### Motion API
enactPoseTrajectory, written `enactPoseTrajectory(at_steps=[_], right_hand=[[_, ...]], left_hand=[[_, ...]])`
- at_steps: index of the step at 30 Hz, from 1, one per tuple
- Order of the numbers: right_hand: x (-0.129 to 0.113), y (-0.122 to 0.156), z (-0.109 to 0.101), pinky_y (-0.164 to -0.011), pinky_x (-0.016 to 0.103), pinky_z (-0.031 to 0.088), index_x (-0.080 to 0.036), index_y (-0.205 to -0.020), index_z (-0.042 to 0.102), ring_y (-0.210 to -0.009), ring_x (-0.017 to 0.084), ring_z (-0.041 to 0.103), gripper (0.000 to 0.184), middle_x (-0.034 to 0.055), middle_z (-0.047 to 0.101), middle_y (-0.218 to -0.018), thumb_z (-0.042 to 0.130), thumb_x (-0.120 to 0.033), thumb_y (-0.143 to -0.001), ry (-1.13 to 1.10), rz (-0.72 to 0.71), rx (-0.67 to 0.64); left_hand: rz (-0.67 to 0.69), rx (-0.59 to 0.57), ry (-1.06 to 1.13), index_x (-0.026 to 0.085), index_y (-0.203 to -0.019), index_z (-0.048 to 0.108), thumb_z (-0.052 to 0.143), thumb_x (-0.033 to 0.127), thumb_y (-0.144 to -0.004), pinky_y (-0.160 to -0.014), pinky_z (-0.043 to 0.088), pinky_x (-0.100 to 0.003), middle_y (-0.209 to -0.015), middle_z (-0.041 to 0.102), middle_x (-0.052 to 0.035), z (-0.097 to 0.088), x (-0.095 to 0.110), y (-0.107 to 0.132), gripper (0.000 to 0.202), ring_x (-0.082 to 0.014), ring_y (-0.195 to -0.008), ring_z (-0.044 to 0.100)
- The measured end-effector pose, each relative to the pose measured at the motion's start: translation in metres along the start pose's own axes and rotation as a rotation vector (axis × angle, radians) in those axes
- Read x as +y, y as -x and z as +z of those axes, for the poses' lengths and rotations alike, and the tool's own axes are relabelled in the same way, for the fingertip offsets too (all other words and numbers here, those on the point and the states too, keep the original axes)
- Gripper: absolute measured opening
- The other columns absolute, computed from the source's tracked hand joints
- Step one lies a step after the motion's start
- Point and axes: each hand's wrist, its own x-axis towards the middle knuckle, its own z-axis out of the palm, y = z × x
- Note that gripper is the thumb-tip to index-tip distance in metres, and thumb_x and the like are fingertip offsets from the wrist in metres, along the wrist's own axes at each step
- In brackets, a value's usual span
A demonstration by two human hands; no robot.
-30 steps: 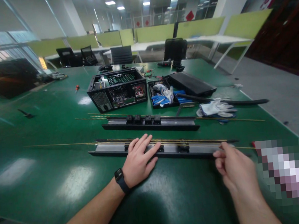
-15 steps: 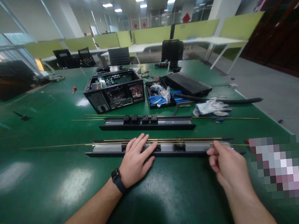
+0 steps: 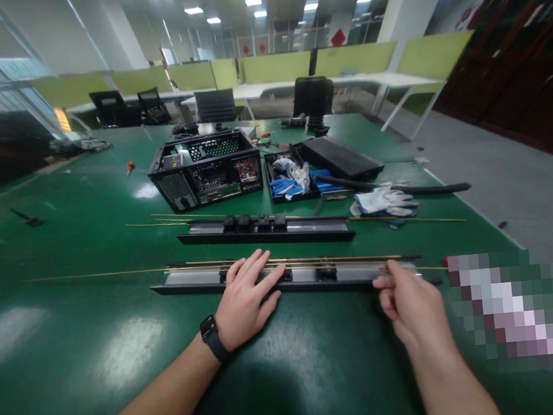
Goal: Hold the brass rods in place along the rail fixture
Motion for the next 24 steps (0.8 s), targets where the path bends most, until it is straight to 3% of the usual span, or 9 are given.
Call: enactPoseTrajectory(at_steps=[6, 15, 24], right_hand=[[0.007, 0.004, 0.002, -0.024, 0.016, 0.019, -0.014, -0.081, 0.062, -0.030, 0.007, 0.040, 0.038, 0.0006, 0.063, -0.060, 0.082, -0.043, -0.066, -0.017, -0.019, -0.122], [0.002, -0.018, -0.017, -0.026, 0.015, 0.021, -0.017, -0.079, 0.059, -0.032, 0.006, 0.041, 0.034, -0.0032, 0.059, -0.057, 0.081, -0.042, -0.071, -0.078, -0.085, 0.025], [0.004, 0.001, -0.001, -0.025, 0.015, 0.019, -0.014, -0.083, 0.062, -0.029, 0.007, 0.039, 0.041, 0.0010, 0.063, -0.057, 0.083, -0.046, -0.067, -0.041, -0.024, -0.078]], left_hand=[[0.011, 0.010, -0.006, 0.031, -0.141, 0.053, 0.055, 0.029, -0.095, -0.116, 0.029, -0.052, -0.154, 0.043, -0.0112, 0.001, -0.001, 0.000, 0.046, -0.0287, -0.146, 0.035], [0.026, 0.025, -0.002, 0.030, -0.141, 0.054, 0.057, 0.027, -0.094, -0.117, 0.029, -0.051, -0.154, 0.044, -0.0108, 0.002, -0.001, -0.001, 0.047, -0.0287, -0.146, 0.035], [0.023, 0.039, 0.000, 0.031, -0.141, 0.054, 0.059, 0.026, -0.092, -0.115, 0.032, -0.052, -0.153, 0.045, -0.0104, 0.002, 0.000, -0.002, 0.050, -0.0302, -0.144, 0.038]])
